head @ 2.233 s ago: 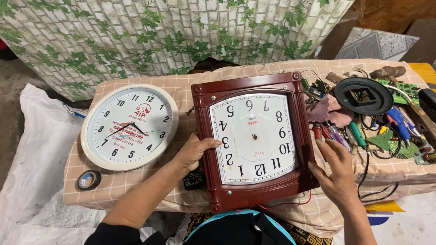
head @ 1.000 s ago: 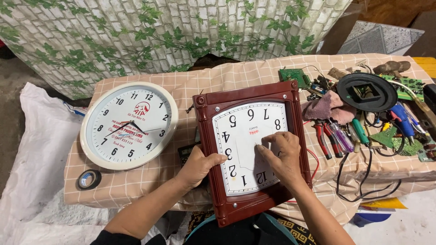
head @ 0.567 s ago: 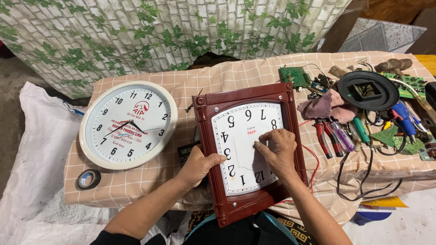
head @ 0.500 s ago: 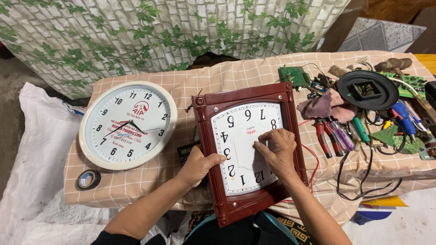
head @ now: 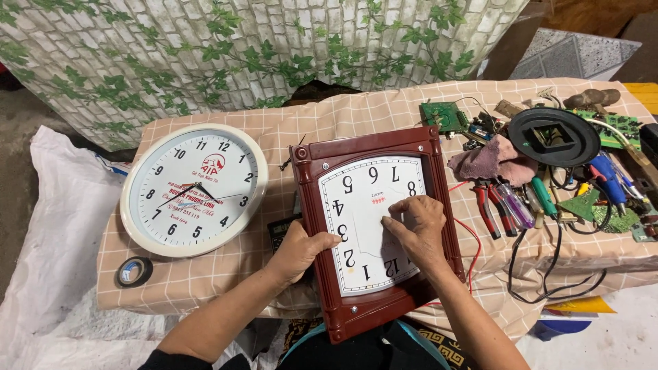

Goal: Testing clock movements with a multimeter and assembling the clock face into a decorative frame.

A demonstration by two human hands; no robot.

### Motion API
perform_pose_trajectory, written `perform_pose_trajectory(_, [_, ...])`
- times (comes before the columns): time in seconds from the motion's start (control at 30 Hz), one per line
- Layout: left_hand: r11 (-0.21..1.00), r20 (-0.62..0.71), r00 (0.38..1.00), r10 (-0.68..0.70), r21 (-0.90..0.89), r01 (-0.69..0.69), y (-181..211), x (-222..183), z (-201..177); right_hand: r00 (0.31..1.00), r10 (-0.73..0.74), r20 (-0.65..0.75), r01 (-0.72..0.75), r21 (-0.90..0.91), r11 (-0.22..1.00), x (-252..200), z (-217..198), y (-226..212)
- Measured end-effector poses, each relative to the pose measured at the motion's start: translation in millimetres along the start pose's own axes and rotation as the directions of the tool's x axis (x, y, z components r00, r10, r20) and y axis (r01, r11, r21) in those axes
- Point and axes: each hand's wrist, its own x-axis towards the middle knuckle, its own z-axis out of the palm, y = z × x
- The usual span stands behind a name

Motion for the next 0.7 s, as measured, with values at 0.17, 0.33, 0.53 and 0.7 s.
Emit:
perform_pose_trajectory(0.17, [1.0,-0.001,1.0,-0.007,-0.013,0.007,-7.1,1.7,-3.1,0.999,0.031,0.008,-0.031,0.012,0.999,-0.2,-0.8,-3.8])
perform_pose_trajectory(0.33, [1.0,-0.007,1.0,-0.025,-0.006,0.025,-14.1,2.3,-7.3,0.998,0.066,0.021,-0.067,0.032,0.997,0.5,-1.8,-6.8])
perform_pose_trajectory(0.53, [0.999,-0.02,0.999,-0.039,-0.008,0.039,-6.6,1.0,-3.6,0.997,-0.027,-0.066,0.024,-0.038,0.999,1.2,6.4,1.7])
perform_pose_trajectory(0.7, [0.999,-0.012,0.999,-0.037,0.015,0.037,-9.4,1.8,-6.1,0.998,-0.045,-0.054,0.043,-0.031,0.999,0.9,5.0,3.5])
